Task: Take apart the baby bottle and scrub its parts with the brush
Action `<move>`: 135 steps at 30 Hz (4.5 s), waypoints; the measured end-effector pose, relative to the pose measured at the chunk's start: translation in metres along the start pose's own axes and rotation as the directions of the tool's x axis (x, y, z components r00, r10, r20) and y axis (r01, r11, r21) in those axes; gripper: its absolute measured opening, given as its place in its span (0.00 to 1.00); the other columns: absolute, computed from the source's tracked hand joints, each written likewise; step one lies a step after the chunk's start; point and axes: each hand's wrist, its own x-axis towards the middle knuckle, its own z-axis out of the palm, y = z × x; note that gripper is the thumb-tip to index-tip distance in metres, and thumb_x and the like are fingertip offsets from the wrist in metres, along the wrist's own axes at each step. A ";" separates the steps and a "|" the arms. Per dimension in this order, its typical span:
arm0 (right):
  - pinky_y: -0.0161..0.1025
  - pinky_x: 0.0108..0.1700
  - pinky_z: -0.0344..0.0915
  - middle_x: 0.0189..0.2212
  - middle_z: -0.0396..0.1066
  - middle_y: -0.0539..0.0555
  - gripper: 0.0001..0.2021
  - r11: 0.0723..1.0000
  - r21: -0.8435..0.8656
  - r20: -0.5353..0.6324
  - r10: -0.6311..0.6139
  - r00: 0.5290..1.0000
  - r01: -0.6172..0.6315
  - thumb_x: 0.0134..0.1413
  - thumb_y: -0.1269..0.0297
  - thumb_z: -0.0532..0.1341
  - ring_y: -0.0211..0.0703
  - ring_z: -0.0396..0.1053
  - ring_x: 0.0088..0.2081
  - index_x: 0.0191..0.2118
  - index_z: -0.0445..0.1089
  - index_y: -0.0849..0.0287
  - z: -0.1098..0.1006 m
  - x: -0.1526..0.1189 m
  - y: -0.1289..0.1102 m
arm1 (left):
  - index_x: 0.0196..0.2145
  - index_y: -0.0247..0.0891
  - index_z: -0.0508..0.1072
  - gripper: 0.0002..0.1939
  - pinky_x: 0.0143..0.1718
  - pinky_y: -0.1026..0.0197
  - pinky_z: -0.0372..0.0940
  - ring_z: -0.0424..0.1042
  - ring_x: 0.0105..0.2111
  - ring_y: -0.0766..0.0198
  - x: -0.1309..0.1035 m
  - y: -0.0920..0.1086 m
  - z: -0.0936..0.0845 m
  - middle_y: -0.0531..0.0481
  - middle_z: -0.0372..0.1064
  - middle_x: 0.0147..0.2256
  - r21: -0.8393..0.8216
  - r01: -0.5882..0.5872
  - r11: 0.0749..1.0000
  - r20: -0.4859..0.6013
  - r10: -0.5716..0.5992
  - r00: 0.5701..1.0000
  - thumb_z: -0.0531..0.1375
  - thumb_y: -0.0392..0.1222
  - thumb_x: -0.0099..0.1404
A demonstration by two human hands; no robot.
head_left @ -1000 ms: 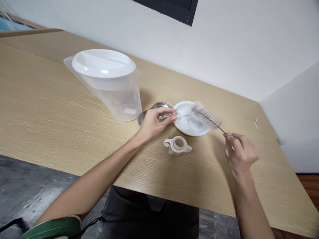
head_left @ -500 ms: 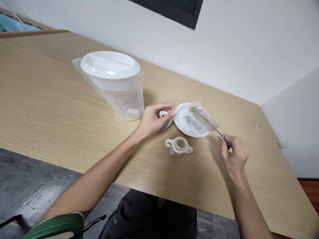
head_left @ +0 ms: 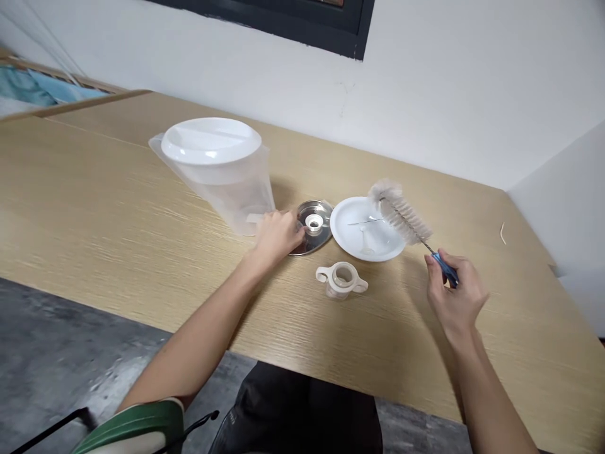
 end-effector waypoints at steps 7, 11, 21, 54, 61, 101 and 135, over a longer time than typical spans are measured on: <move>0.37 0.33 0.68 0.36 0.79 0.55 0.06 0.994 -0.027 -0.010 0.101 0.995 -0.102 0.60 0.65 0.67 0.41 0.75 0.31 0.41 0.72 0.58 -0.002 0.002 -0.002 | 0.47 0.34 0.76 0.18 0.39 0.52 0.63 0.76 0.45 0.41 -0.002 0.001 -0.001 0.34 0.77 0.46 0.048 0.020 0.999 -0.099 -0.015 0.995 0.56 0.51 0.72; 0.39 0.34 0.67 0.34 0.78 0.55 0.12 0.930 -0.057 0.033 0.365 0.930 -0.363 0.62 0.55 0.63 0.41 0.73 0.29 0.43 0.73 0.58 0.002 0.000 0.002 | 0.40 0.35 0.75 0.17 0.38 0.55 0.61 0.75 0.41 0.48 0.000 -0.003 0.003 0.38 0.77 0.40 0.001 -0.114 0.993 -0.255 0.111 0.961 0.49 0.45 0.75; 0.42 0.37 0.59 0.35 0.75 0.60 0.17 0.692 -0.320 0.280 0.722 0.633 -0.647 0.68 0.53 0.52 0.51 0.71 0.34 0.49 0.67 0.60 0.005 0.005 0.021 | 0.20 0.39 0.70 0.28 0.34 0.58 0.58 0.68 0.26 0.61 -0.004 0.007 0.011 0.48 0.70 0.23 -0.403 -0.329 0.854 -0.275 0.230 0.933 0.50 0.54 0.75; 0.46 0.45 0.63 0.48 0.72 0.68 0.17 0.688 -0.439 0.408 0.726 0.555 -0.578 0.70 0.55 0.53 0.56 0.73 0.47 0.50 0.70 0.62 0.011 0.007 0.016 | 0.33 0.42 0.82 0.06 0.58 0.50 0.64 0.73 0.49 0.53 0.065 0.103 0.008 0.43 0.73 0.50 -0.430 -0.683 0.590 0.174 0.797 0.579 0.63 0.40 0.60; 0.47 0.50 0.58 0.46 0.74 0.66 0.16 0.786 -0.320 0.327 0.616 0.717 -0.529 0.68 0.58 0.53 0.56 0.66 0.50 0.47 0.72 0.63 0.017 0.001 0.024 | 0.34 0.37 0.81 0.20 0.50 0.54 0.68 0.74 0.46 0.52 0.062 0.095 -0.010 0.41 0.78 0.45 -0.795 -0.382 0.472 -0.138 0.472 0.871 0.71 0.56 0.51; 0.47 0.51 0.57 0.41 0.78 0.60 0.13 0.905 -0.228 0.635 0.418 0.649 -0.359 0.64 0.64 0.53 0.48 0.71 0.45 0.42 0.74 0.63 0.071 0.104 0.039 | 0.35 0.35 0.77 0.27 0.35 0.59 0.73 0.78 0.33 0.59 0.001 0.016 -0.015 0.45 0.79 0.34 -0.953 -0.113 -0.281 -0.100 -0.058 0.993 0.79 0.52 0.41; 0.40 0.37 0.76 0.31 0.76 0.49 0.04 0.742 0.643 0.226 0.054 0.973 -0.191 0.62 0.64 0.66 0.41 0.77 0.34 0.36 0.71 0.53 0.009 0.162 -0.091 | 0.33 0.41 0.83 0.07 0.39 0.55 0.70 0.76 0.32 0.60 -0.006 0.003 0.009 0.47 0.80 0.32 -0.721 -0.595 0.356 -0.606 0.093 0.790 0.71 0.47 0.62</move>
